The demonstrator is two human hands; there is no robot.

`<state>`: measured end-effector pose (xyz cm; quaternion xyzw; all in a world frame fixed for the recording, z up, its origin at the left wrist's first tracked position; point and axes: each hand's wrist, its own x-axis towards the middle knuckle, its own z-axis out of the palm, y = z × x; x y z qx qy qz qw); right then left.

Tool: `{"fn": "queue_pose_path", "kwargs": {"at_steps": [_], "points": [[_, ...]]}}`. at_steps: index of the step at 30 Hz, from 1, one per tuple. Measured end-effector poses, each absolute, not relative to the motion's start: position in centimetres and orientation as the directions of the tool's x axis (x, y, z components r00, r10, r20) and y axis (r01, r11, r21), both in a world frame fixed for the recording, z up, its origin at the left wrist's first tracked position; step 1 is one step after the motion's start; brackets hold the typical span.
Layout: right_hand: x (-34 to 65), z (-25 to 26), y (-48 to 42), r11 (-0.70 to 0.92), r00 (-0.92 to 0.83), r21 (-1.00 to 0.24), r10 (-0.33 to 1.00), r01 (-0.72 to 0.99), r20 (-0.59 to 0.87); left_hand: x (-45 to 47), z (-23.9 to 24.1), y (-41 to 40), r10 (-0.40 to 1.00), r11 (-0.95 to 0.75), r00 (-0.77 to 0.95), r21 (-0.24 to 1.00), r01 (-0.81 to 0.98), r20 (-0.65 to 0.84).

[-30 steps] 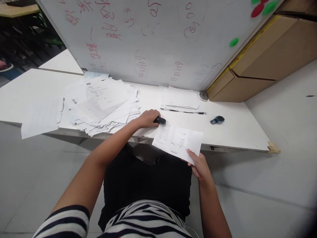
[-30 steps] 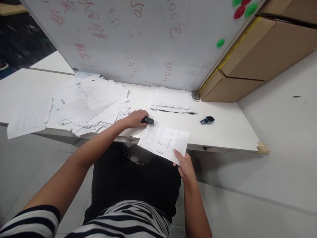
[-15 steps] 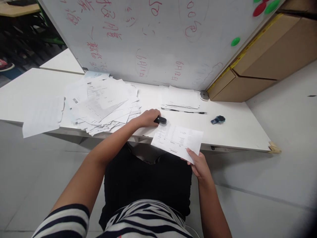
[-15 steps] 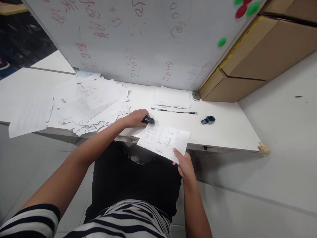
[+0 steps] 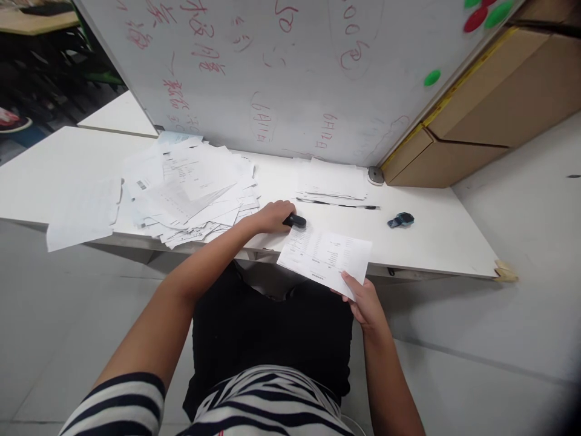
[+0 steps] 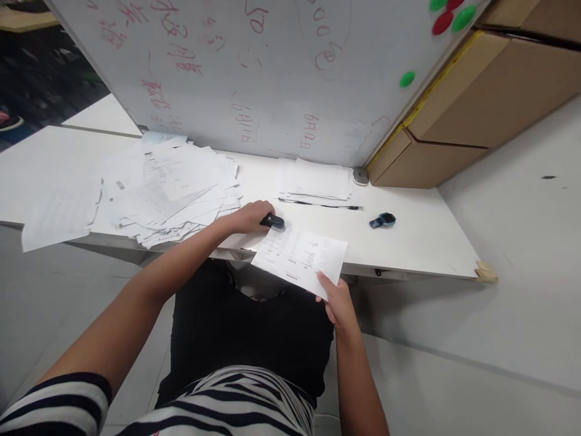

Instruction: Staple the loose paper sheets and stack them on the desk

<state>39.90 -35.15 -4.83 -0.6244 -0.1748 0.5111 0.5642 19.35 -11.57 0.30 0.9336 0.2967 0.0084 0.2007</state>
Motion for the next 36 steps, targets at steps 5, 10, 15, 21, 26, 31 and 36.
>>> {"fn": "queue_pose_path", "kwargs": {"at_steps": [5,10,15,21,26,31,36], "points": [[39.9,-5.0,-35.1,-0.302,0.412,-0.886,0.800,-0.352,-0.436,19.4,0.4,-11.6,0.554,-0.745,0.824,0.371,0.555,-0.121],[39.7,-4.8,-35.1,-0.296,0.415,-0.885,0.799,-0.359,-0.436,19.2,1.8,-10.5,0.514,-0.669,0.802,0.442,0.598,-0.305],[39.6,-5.1,-35.1,-0.284,0.432,-0.899,0.801,-0.333,-0.413,21.2,3.8,-9.1,0.541,-0.503,0.691,0.474,0.723,-0.479],[40.0,-5.4,-35.1,-0.299,0.434,-0.904,0.802,-0.304,-0.411,25.6,1.1,-9.7,0.770,-0.502,0.612,0.423,0.754,-0.179],[40.1,-4.7,-35.0,-0.322,0.424,-0.901,0.801,-0.290,-0.422,26.2,-0.7,-10.1,0.784,-0.519,0.605,0.388,0.762,-0.139],[40.5,-4.6,-35.0,-0.352,0.418,-0.884,0.785,-0.307,-0.458,26.0,-1.0,-9.8,0.772,-0.538,0.619,0.371,0.757,-0.145],[40.9,-5.2,-35.0,-0.358,0.409,-0.879,0.784,-0.316,-0.466,26.4,-1.6,-9.8,0.773,-0.567,0.625,0.328,0.756,-0.104]]}}
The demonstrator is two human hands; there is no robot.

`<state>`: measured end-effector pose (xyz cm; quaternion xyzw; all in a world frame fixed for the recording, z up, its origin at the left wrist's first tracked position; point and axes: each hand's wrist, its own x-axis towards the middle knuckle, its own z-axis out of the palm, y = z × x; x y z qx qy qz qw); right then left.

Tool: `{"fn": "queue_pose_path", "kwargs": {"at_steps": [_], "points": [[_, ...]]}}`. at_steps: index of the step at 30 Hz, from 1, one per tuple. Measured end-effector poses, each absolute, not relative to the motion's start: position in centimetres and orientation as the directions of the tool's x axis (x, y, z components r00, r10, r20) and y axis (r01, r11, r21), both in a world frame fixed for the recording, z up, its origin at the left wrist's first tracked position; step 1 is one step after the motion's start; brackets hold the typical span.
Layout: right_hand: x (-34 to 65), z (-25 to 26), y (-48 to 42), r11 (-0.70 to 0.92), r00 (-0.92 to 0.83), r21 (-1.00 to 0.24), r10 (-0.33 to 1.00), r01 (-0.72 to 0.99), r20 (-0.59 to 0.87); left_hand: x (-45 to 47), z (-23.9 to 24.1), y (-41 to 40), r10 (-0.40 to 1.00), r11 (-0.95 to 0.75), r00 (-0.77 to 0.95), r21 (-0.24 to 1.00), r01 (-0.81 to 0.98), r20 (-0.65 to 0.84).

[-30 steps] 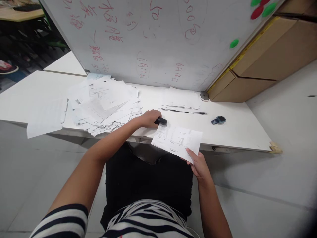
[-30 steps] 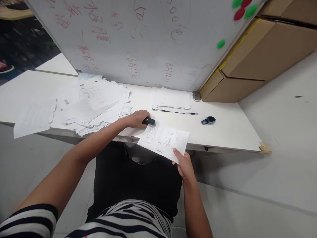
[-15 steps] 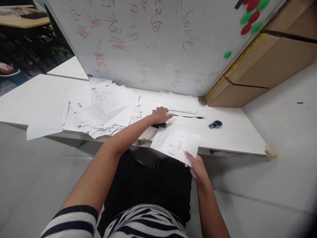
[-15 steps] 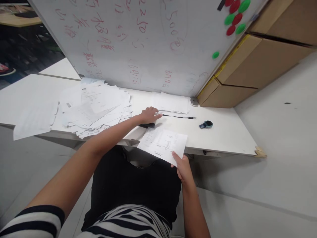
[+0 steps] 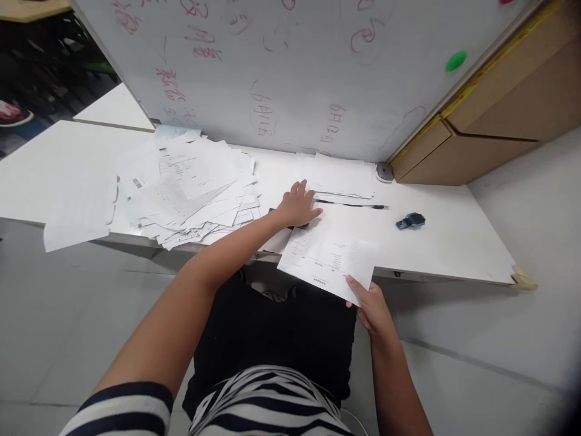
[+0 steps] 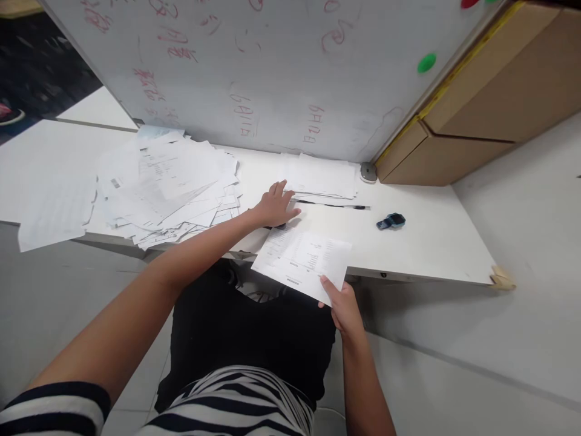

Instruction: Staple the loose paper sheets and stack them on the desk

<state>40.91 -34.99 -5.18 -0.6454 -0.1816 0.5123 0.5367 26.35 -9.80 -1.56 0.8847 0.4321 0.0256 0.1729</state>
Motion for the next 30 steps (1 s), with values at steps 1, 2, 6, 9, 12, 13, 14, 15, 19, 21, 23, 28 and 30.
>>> {"fn": "queue_pose_path", "kwargs": {"at_steps": [1,2,6,9,12,13,14,15,19,21,23,28,30], "points": [[41.0,-5.3,-35.0,-0.358,0.416,-0.879,0.780,-0.316,-0.468,26.4,-1.6,-9.9,0.772,-0.573,0.628,0.324,0.753,-0.095],[41.0,-5.3,-35.0,-0.362,0.423,-0.877,0.773,-0.316,-0.472,26.5,-1.6,-9.9,0.772,-0.576,0.630,0.320,0.752,-0.090],[41.1,-5.6,-35.0,-0.395,0.418,-0.855,0.751,-0.337,-0.512,26.9,-1.8,-10.2,0.767,-0.599,0.638,0.273,0.753,-0.075],[40.9,-5.7,-34.9,-0.392,0.430,-0.848,0.736,-0.357,-0.522,27.3,-2.5,-10.3,0.757,-0.636,0.654,0.233,0.736,-0.001],[40.6,-5.9,-34.8,-0.395,0.440,-0.843,0.725,-0.365,-0.530,27.4,-3.1,-10.3,0.748,-0.654,0.660,0.238,0.719,0.062],[40.5,-5.9,-34.8,-0.397,0.440,-0.842,0.723,-0.366,-0.532,27.4,-3.2,-10.3,0.746,-0.657,0.662,0.241,0.714,0.072],[40.3,-5.9,-34.8,-0.395,0.442,-0.843,0.723,-0.365,-0.530,27.4,-3.3,-10.3,0.743,-0.660,0.665,0.242,0.711,0.075],[40.2,-5.9,-34.9,-0.386,0.447,-0.848,0.726,-0.364,-0.522,27.3,-3.3,-10.2,0.741,-0.663,0.667,0.242,0.708,0.077],[39.5,-5.3,-35.2,-0.326,0.475,-0.877,0.745,-0.354,-0.469,27.2,-2.9,-10.2,0.744,-0.658,0.663,0.268,0.704,0.085],[39.2,-4.8,-35.3,-0.300,0.478,-0.883,0.753,-0.362,-0.452,27.0,-2.4,-10.1,0.748,-0.654,0.653,0.304,0.693,0.119],[38.9,-4.2,-35.4,-0.272,0.466,-0.883,0.769,-0.384,-0.439,26.5,-1.7,-10.3,0.740,-0.665,0.641,0.364,0.652,0.204],[38.2,-3.3,-36.0,-0.204,0.433,-0.873,0.804,-0.444,-0.408,23.5,-0.4,-11.9,0.787,-0.615,0.459,0.590,0.524,0.412],[38.0,-3.3,-36.4,-0.190,0.423,-0.874,0.816,-0.447,-0.394,21.8,-0.8,-12.8,0.789,-0.612,0.454,0.600,0.516,0.414]]}}
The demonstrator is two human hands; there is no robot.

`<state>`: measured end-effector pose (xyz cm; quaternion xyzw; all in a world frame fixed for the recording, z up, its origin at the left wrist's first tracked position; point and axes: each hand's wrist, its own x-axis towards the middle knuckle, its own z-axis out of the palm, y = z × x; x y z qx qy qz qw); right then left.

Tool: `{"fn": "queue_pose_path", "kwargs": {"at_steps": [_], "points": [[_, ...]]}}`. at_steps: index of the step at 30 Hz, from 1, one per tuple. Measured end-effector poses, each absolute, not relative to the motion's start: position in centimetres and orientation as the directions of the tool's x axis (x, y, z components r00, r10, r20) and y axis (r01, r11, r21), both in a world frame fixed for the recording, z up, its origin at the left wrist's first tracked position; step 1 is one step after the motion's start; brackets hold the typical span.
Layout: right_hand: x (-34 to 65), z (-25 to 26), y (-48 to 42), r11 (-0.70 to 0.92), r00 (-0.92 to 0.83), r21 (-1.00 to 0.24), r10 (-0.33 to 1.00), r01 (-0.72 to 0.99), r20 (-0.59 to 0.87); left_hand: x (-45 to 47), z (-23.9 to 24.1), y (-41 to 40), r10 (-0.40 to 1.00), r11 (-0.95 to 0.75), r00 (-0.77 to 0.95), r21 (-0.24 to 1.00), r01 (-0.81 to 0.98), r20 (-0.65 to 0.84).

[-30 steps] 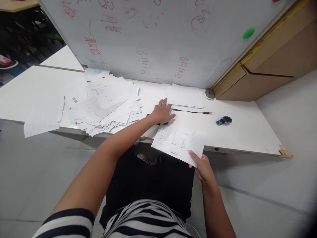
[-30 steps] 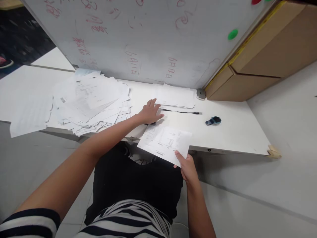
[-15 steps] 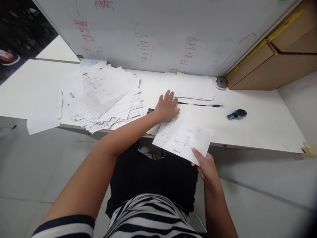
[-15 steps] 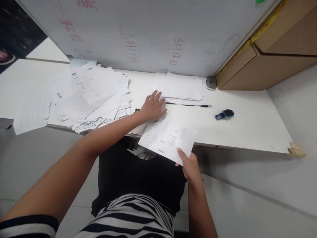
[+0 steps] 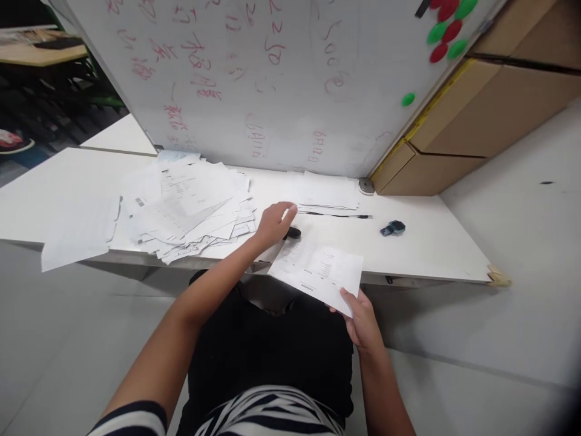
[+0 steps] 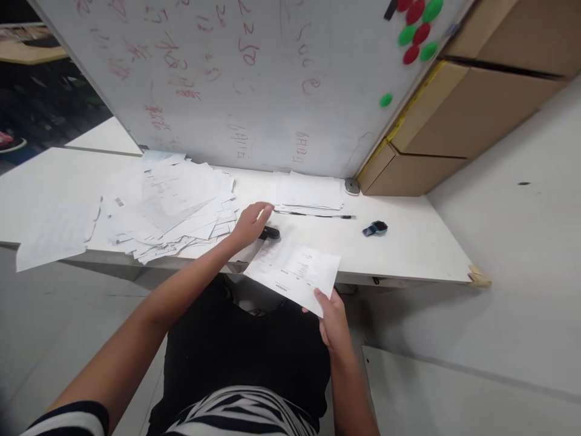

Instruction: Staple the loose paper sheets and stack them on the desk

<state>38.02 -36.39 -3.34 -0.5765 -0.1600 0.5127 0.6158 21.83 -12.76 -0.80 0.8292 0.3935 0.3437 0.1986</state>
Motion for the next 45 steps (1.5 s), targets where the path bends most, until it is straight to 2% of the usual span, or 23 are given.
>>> {"fn": "queue_pose_path", "kwargs": {"at_steps": [6,12,16,24,29,45], "points": [[37.6,-3.6,-36.6,-0.155,0.466,-0.888,0.805,-0.434,-0.368,18.7,-3.4,-13.9,0.729,-0.681,0.562,0.493,0.541,0.391],[37.8,-3.5,-36.5,-0.139,0.526,-0.900,0.770,-0.414,-0.361,18.7,-3.7,-14.0,0.699,-0.710,0.640,0.426,0.562,0.320],[38.7,-3.5,-36.9,-0.131,0.574,-0.923,0.749,-0.361,-0.331,18.8,-4.0,-13.8,0.709,-0.700,0.636,0.402,0.590,0.303],[40.8,-2.3,-38.8,-0.018,0.718,-0.957,0.657,-0.289,-0.229,18.9,-4.6,-13.6,0.705,-0.709,0.630,0.346,0.615,0.326],[40.5,-2.4,-39.0,0.060,0.701,-0.966,0.700,-0.253,-0.141,18.9,-4.5,-13.8,0.712,-0.701,0.627,0.348,0.622,0.314],[40.0,-3.7,-38.5,0.051,0.664,-0.961,0.733,-0.271,-0.149,19.0,-4.1,-13.9,0.730,-0.679,0.628,0.395,0.619,0.270]]}}
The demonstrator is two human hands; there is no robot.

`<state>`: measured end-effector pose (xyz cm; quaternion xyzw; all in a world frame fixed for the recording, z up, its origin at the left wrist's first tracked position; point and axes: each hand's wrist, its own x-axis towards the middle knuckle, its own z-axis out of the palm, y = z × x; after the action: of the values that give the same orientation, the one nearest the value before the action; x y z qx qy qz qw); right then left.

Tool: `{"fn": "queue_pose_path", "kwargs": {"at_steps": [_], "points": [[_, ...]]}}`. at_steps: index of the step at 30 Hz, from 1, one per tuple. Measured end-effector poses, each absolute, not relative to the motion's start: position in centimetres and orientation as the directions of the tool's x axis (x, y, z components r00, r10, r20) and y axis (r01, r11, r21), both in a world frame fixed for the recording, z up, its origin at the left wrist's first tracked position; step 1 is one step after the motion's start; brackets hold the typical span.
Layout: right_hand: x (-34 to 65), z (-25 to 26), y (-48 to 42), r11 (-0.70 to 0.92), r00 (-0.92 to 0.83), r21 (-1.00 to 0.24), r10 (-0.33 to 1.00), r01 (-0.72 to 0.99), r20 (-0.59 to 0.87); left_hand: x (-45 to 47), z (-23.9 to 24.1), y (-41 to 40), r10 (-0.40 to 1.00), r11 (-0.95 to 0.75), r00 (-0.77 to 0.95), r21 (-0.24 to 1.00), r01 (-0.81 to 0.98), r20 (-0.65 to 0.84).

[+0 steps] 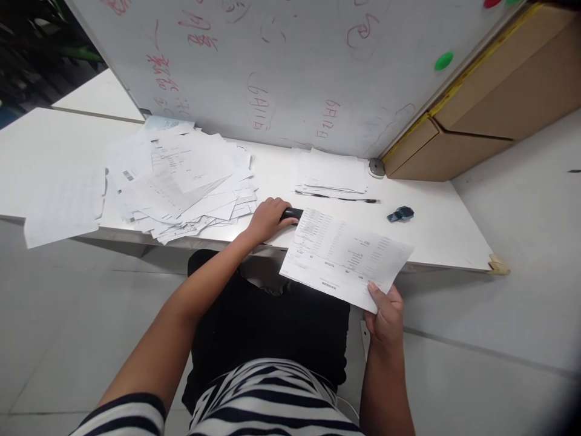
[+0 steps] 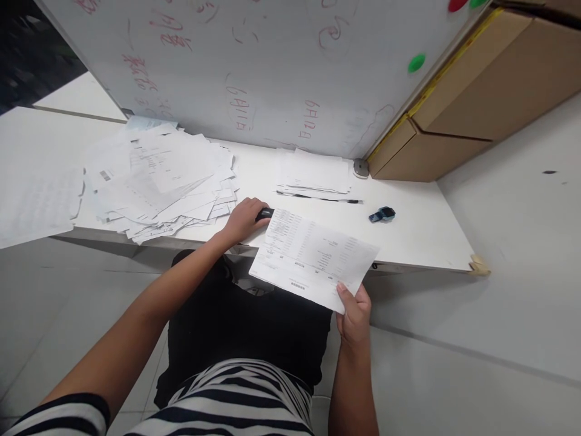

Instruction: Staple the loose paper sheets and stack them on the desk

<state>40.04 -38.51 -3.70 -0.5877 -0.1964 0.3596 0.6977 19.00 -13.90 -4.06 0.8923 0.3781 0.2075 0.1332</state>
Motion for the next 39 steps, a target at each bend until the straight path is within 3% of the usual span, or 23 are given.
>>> {"fn": "queue_pose_path", "kwargs": {"at_steps": [22,39], "points": [[39.66,-3.72,-38.44,0.048,0.645,-0.954,0.747,-0.295,-0.162,18.93,-4.74,-13.84,0.708,-0.705,0.639,0.340,0.622,0.300],[39.83,-4.45,-38.54,0.065,0.629,-0.955,0.765,-0.289,-0.138,18.83,-4.02,-13.88,0.769,-0.631,0.570,0.481,0.608,0.290]]}}
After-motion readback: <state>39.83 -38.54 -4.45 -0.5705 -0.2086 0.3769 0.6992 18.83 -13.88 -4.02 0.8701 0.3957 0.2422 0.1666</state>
